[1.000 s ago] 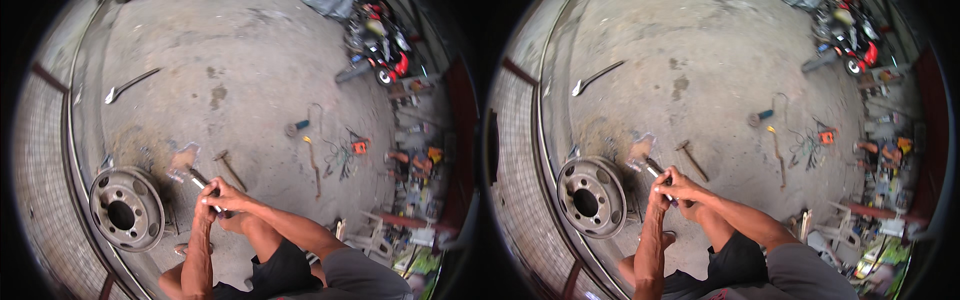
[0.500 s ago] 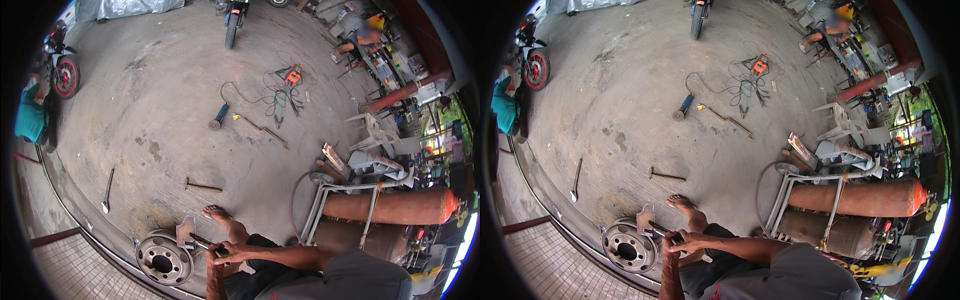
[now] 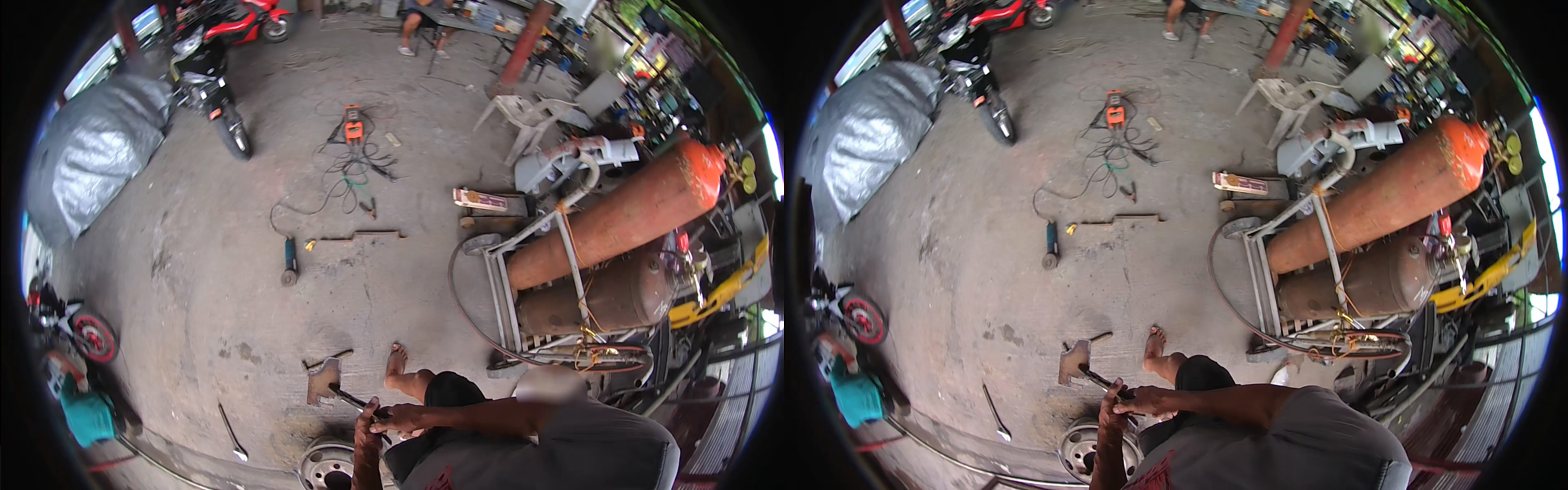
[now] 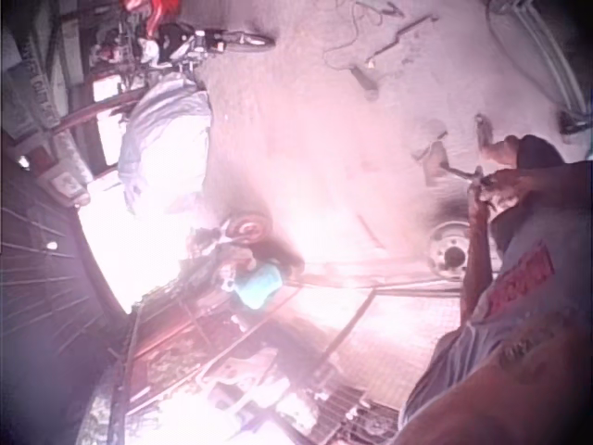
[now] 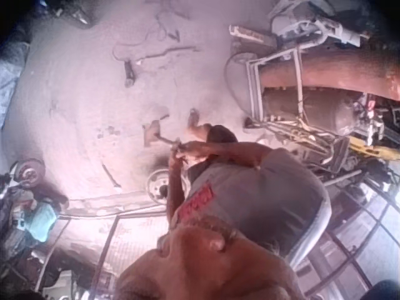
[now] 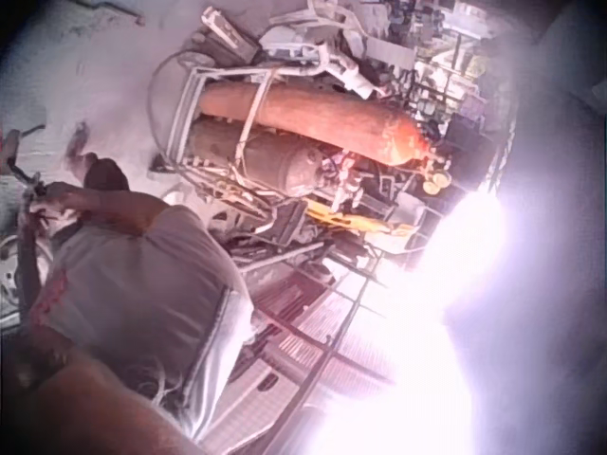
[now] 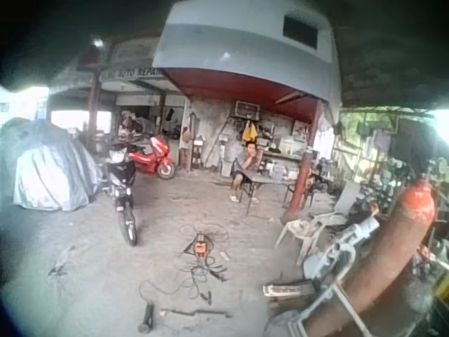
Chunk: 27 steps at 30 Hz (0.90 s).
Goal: The person sits on the floor and uses pliers and a hammer to adjust a metal bracket attached to a wheel hub. They then walk to a sink, rinse the bracket under running water, and return to the work area.
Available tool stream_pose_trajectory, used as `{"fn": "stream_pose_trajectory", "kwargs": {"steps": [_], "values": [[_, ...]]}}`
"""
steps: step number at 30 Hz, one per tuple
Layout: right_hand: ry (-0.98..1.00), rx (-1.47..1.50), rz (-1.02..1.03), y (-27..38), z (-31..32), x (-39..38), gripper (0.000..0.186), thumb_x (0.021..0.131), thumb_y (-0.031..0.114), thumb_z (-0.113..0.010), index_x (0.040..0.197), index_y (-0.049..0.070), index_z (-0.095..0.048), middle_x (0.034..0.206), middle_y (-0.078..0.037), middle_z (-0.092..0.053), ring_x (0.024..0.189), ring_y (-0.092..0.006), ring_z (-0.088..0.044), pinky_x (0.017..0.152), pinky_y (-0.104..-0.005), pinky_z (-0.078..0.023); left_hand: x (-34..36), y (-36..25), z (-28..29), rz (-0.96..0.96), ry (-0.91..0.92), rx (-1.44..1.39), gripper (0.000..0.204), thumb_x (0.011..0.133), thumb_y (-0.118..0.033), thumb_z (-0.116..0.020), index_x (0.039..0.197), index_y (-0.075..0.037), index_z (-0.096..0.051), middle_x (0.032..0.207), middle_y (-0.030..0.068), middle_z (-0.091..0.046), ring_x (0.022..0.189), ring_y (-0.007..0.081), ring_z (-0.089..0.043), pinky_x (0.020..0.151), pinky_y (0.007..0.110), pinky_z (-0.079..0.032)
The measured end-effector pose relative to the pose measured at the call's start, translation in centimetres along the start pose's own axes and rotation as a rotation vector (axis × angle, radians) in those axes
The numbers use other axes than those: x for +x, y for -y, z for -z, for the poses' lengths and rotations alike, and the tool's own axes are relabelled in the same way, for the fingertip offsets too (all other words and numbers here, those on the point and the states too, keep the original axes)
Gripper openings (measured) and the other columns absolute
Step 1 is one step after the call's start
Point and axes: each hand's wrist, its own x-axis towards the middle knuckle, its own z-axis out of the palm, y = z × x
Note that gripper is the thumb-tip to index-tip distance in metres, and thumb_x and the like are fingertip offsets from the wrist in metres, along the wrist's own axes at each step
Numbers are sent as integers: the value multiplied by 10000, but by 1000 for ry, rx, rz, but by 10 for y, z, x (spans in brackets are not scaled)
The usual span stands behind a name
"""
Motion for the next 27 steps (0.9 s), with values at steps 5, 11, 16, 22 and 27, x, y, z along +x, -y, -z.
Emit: {"fn": "stream_pose_trajectory", "kwargs": {"steps": [5,11,16,22,27], "values": [[-191,-13,291,16,76,-5,970,827,817,-570,1394,30,-554,1249,-215,-658,1077,-343,-660,893,-421,-511,82,-50,-45,-536,370,281,396,951,-229,-726,1279,-63,-579,1043,117,-690,924,212,-675,841,348,-554],[-257,31,249,58,178,-46,840,877,814,-515,1132,35,-697,1110,-171,-697,1051,-302,-658,904,-401,-499,173,-149,-96,-916,384,633,234,962,-181,-708,1179,-141,-628,1010,128,-683,897,235,-687,758,376,-603],[-596,-17,568,18,270,-85,593,991,584,-555,1272,75,-670,1185,-111,-680,961,-285,-691,828,-374,-558,207,-290,-151,-3,-27,-8,205,747,-230,-758,806,-62,-655,732,114,-663,686,257,-656,534,374,-530],[-1260,538,72,-126,349,-101,473,951,476,-651,1094,31,-719,1052,-206,-722,998,-365,-699,874,-459,-540,295,-380,-149,-36,-128,81,198,771,-209,-728,801,-64,-596,682,78,-610,646,266,-656,443,396,-516],[-1185,739,-690,-229,308,-121,583,845,560,-676,939,-14,-716,993,-247,-735,1002,-383,-709,853,-460,-562,390,-430,-201,87,-81,323,214,769,-226,-742,785,-82,-584,656,93,-634,550,248,-641,441,383,-525]]}}
